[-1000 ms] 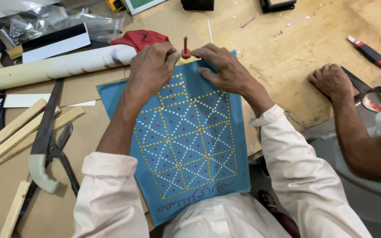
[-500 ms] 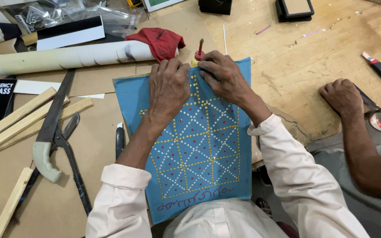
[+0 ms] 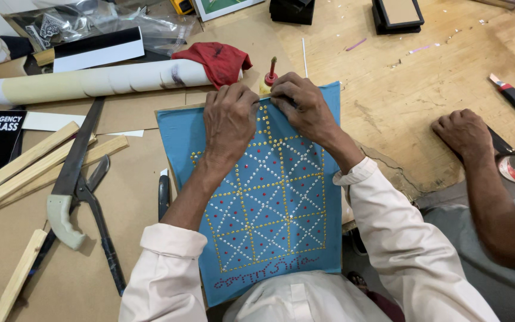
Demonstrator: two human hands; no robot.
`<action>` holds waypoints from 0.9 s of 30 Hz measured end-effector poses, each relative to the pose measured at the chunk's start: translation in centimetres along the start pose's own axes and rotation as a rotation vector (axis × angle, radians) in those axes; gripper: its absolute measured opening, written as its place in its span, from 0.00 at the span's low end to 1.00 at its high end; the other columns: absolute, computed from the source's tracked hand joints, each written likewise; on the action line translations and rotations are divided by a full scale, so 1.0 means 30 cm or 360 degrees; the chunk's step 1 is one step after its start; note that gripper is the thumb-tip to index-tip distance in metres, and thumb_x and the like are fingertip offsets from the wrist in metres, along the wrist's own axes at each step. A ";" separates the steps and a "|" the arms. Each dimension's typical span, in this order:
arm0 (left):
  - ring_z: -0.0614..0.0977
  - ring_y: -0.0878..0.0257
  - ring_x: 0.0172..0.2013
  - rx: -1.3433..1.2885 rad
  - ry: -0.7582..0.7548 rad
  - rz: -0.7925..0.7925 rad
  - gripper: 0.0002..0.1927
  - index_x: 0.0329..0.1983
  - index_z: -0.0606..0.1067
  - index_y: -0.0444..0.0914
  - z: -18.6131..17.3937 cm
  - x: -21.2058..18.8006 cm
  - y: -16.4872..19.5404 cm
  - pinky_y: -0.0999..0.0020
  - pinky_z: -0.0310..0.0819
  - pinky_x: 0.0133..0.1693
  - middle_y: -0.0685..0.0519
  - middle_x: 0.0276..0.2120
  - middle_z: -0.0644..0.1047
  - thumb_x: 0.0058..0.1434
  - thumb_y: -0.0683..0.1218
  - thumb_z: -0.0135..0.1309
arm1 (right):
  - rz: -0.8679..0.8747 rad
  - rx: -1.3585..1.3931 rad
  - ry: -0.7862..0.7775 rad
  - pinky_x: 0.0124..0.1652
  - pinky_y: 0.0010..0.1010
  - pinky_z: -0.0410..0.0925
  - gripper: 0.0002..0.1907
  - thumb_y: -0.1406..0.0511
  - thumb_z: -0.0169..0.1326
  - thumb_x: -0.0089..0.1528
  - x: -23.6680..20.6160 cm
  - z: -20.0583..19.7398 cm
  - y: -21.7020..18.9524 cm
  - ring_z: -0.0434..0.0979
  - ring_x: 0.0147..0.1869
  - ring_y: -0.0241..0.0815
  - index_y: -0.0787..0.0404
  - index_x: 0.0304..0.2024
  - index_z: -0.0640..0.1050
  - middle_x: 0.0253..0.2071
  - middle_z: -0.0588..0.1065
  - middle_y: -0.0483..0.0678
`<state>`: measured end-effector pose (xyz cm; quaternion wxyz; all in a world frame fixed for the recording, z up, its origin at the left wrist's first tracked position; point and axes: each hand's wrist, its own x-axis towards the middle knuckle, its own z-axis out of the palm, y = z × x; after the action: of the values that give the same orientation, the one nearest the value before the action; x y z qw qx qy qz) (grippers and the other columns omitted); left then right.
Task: The person presses and folds the edge of a blue beaded decorative fabric over a backing board on the workbench, working around the border with both hands, then lifts and repositions the fabric piece to continue folding another edge.
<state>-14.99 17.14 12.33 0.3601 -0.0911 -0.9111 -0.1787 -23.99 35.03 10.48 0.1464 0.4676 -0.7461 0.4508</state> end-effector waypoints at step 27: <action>0.86 0.51 0.37 -0.0510 -0.0539 -0.0686 0.06 0.41 0.77 0.36 -0.089 0.193 -0.128 0.54 0.77 0.42 0.46 0.33 0.82 0.70 0.42 0.51 | 0.0116 0.0388 -0.0196 0.48 0.32 0.74 0.18 0.73 0.57 0.64 0.112 0.059 -0.033 0.82 0.47 0.44 0.65 0.57 0.74 0.52 0.76 0.53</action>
<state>-18.65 12.78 17.13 0.1382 0.0202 -0.9167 -0.3744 -24.58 31.54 12.19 0.0260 0.4813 -0.7098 0.5137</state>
